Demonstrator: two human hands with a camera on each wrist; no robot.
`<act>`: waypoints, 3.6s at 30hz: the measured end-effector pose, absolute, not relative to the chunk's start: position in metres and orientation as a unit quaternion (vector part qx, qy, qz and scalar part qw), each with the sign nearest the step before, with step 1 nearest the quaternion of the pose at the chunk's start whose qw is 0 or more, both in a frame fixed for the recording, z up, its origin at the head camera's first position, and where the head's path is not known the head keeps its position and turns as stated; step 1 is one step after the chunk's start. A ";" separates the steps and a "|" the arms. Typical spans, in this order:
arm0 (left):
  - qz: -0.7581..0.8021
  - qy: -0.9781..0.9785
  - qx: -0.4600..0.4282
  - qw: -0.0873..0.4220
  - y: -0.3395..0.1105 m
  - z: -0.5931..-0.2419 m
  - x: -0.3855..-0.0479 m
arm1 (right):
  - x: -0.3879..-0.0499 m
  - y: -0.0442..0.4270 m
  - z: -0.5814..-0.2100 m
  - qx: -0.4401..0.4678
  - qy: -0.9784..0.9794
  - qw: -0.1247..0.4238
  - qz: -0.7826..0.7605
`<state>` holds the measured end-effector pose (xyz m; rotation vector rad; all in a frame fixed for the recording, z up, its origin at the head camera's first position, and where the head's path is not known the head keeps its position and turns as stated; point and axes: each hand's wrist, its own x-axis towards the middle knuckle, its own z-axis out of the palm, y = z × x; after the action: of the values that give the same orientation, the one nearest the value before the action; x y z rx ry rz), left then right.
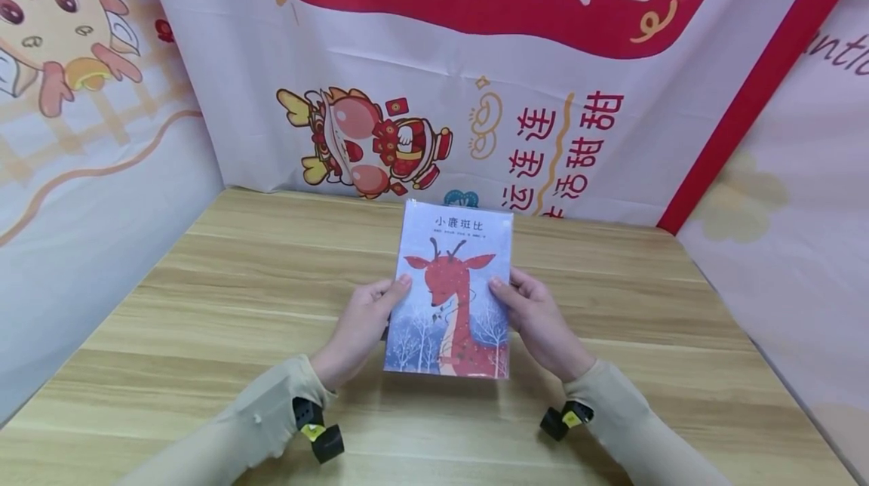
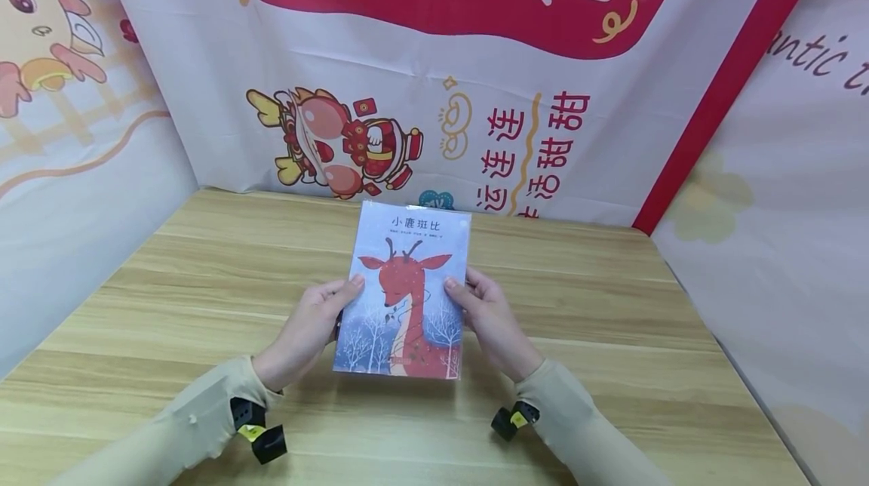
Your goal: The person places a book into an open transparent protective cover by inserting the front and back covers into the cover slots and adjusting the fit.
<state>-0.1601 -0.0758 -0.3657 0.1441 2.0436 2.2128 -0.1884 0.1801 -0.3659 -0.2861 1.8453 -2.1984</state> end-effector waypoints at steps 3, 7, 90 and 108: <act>0.732 0.677 0.044 0.067 -0.076 -0.366 -0.161 | -0.188 0.180 -0.365 -0.083 0.639 0.123 -0.754; 0.731 0.677 0.039 0.072 -0.077 -0.367 -0.162 | -0.188 0.180 -0.364 -0.063 0.644 0.117 -0.754; 0.573 0.819 0.014 0.032 -0.084 -0.391 -0.180 | -0.203 0.191 -0.380 0.069 0.719 0.136 -0.678; 0.554 0.831 0.029 0.043 -0.085 -0.398 -0.182 | -0.203 0.193 -0.383 0.081 0.717 0.144 -0.677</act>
<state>-0.1823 -0.0850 -0.3984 0.0894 2.5409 1.6955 -0.2032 0.1925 -0.3829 0.2333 2.0661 -1.9528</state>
